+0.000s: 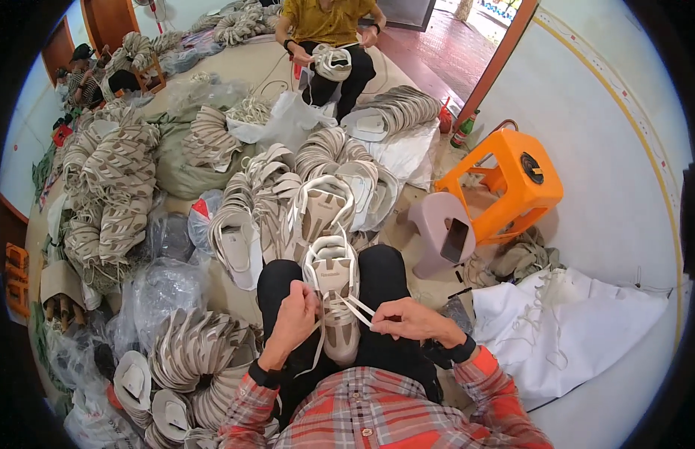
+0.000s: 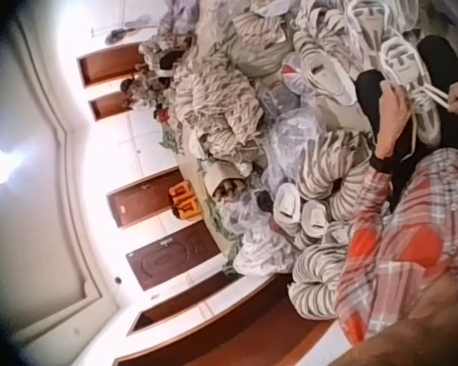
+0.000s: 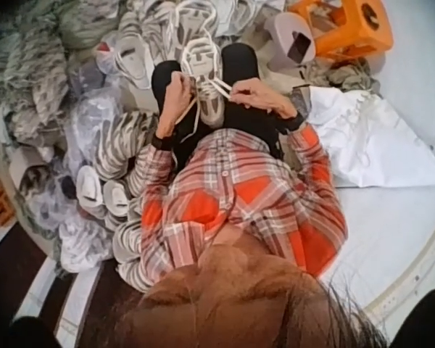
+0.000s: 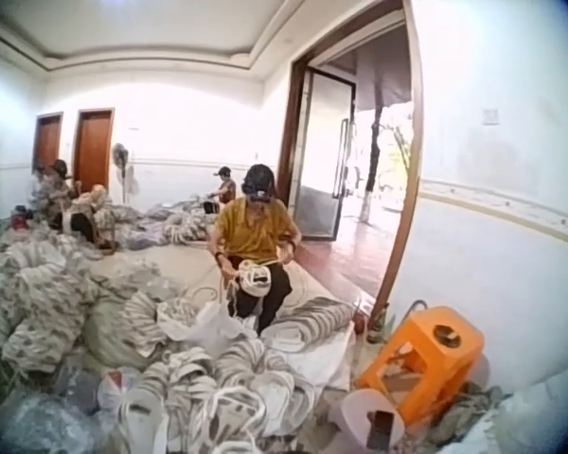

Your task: Insert and thread laces into shoe uppers as part of a manufacturing process.

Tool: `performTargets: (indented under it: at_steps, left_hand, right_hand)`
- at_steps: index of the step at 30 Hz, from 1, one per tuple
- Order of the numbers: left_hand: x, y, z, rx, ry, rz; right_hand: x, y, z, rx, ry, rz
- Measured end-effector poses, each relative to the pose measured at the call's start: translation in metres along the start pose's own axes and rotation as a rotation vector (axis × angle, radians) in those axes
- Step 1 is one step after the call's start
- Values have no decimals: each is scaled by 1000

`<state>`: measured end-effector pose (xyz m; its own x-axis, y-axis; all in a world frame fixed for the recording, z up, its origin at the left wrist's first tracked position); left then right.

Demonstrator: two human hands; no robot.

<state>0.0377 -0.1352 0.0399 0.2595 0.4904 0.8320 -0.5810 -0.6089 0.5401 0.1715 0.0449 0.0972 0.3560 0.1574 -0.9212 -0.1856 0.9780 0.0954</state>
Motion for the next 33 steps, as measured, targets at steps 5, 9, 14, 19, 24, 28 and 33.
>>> performTargets:
  at_steps: [5, 9, 14, 19, 24, 28, 33]
  left_hand:
    - [6, -8, 4, 54, -230, -403]
    - [2, 3, 3, -40, 90, 260]
    - [-19, 15, 0, -233, 362, 778]
    - [-25, 53, 20, 102, -365, -423]
    - [-51, 105, 48, 230, -570, -1060]
    - [-124, 165, 66, 469, -451, -1121]
    - [-114, 150, 42, 579, -251, -678]
  right_hand:
    - [-5, -4, -3, 55, -89, 13]
    - [-1, -2, -4, 179, -91, 129]
    - [3, 1, -15, 317, -28, 357]
    - [-7, 3, -36, 430, 15, 687]
    - [-11, -9, -65, 434, 82, 758]
    - [-9, -17, -73, 512, 238, 533]
    - [-13, 2, -63, 556, 89, -80]
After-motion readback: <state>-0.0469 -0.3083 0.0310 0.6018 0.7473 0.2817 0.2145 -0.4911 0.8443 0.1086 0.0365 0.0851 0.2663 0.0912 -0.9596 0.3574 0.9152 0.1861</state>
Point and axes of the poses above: each hand's wrist, its own z-axis away from the middle knuckle, its own y-axis out of the back of the hand, x = y × z, the point moved 3 cm from there along -z, towards the middle knuckle, and after that the axes turned 8 degrees about -z, right-handed, at the moved point
